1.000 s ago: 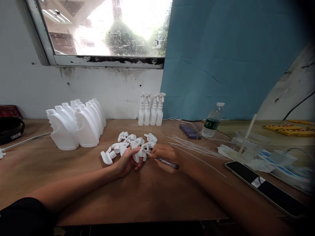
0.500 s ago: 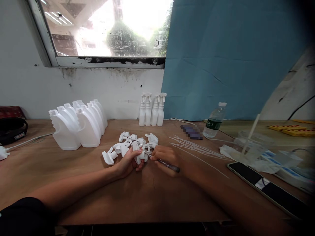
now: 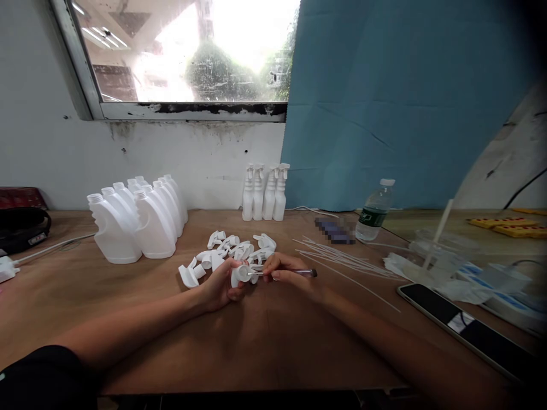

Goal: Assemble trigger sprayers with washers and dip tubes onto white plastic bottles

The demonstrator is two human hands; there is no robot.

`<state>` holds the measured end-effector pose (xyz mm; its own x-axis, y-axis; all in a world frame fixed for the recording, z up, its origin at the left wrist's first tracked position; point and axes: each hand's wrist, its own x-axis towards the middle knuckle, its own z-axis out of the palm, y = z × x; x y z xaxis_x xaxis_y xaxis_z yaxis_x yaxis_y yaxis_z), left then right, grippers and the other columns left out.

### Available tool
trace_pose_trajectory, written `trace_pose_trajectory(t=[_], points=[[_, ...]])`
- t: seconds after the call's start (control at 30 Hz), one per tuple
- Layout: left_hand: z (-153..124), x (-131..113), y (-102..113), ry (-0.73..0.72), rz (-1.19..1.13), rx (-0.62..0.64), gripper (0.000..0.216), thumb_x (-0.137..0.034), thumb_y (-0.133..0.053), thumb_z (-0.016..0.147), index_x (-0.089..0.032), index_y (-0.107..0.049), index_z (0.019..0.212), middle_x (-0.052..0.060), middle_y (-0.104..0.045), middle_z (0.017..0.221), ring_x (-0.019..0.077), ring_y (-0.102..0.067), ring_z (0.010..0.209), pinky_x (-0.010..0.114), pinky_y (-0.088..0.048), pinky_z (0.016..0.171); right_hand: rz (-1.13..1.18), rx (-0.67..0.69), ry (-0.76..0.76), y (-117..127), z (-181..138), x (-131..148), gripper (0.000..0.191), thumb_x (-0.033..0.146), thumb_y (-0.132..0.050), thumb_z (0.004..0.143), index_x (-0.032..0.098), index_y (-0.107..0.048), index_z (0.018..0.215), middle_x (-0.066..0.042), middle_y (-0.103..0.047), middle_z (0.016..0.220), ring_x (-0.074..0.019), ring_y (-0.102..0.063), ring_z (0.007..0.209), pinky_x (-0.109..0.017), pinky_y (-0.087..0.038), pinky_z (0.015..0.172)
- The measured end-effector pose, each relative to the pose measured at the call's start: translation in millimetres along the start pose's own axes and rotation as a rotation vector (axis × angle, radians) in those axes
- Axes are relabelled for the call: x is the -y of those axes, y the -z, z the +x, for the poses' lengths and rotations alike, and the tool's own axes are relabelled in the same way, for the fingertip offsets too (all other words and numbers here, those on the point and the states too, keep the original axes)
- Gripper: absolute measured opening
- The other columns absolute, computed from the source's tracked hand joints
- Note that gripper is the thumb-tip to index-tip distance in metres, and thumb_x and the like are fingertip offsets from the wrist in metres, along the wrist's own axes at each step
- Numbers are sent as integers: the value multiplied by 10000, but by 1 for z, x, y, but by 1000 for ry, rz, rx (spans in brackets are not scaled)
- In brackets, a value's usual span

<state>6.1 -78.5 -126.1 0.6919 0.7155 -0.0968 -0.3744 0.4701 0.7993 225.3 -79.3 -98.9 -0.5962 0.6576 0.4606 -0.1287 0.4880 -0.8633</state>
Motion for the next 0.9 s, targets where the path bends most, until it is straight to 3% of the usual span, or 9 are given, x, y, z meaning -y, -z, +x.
trace_pose_trajectory(t=[0.1, 0.23, 0.4, 0.47, 0.6, 0.73, 0.9], points=[[2, -3, 2, 24, -53, 24, 152, -318, -488, 801, -168, -479, 814, -30, -436, 562, 60, -268, 376, 193, -142, 387, -45, 18, 22, 1, 1, -1, 187, 336, -591, 883, 156, -639, 871, -47, -645, 801, -184, -591, 784, -320, -450, 720], [3, -2, 1, 24, -38, 19, 179, -330, -500, 806, -155, -480, 780, -19, -440, 562, 60, -295, 389, 188, -147, 395, -268, 39, 62, 2, 1, 3, 173, 319, -573, 901, 164, -649, 883, -42, -633, 822, -176, -590, 794, -318, -441, 743], [2, -1, 1, 78, -13, 73, 179, -341, -497, 798, -166, -512, 831, -20, -443, 543, 74, -288, 368, 192, -141, 381, -50, 82, -2, -7, 0, 0, 212, 348, -525, 927, 155, -614, 920, -46, -642, 794, -176, -612, 760, -317, -490, 693], [3, -2, 2, 71, -46, 72, 200, -342, -503, 802, -144, -527, 804, -13, -447, 563, 66, -296, 374, 194, -158, 383, -152, 76, 88, -11, -1, -3, 197, 330, -504, 938, 165, -598, 992, -81, -648, 940, -190, -622, 878, -333, -511, 738], [6, -4, 4, 40, -138, 46, 248, -356, -523, 838, -113, -555, 799, 0, -460, 602, 64, -334, 407, 192, -183, 401, -691, 95, 409, -13, -1, -8, 273, 180, -498, 920, 202, -582, 1178, -135, -505, 1348, -226, -502, 1214, -410, -453, 964], [4, -4, 0, 12, -181, 66, 277, -384, -541, 858, -110, -570, 835, 32, -499, 674, 91, -396, 488, 197, -246, 446, -860, 59, 628, -6, 2, -14, 335, 105, -459, 913, 210, -578, 1208, -117, -608, 1275, -209, -580, 1152, -400, -490, 945], [3, -3, -4, -35, -151, 93, 244, -330, -553, 849, -99, -583, 922, 65, -526, 832, 122, -456, 613, 235, -333, 550, -833, -95, 650, 4, 3, -13, 289, 117, -475, 907, 215, -634, 1127, -105, -699, 1116, -216, -661, 1024, -393, -540, 881]])
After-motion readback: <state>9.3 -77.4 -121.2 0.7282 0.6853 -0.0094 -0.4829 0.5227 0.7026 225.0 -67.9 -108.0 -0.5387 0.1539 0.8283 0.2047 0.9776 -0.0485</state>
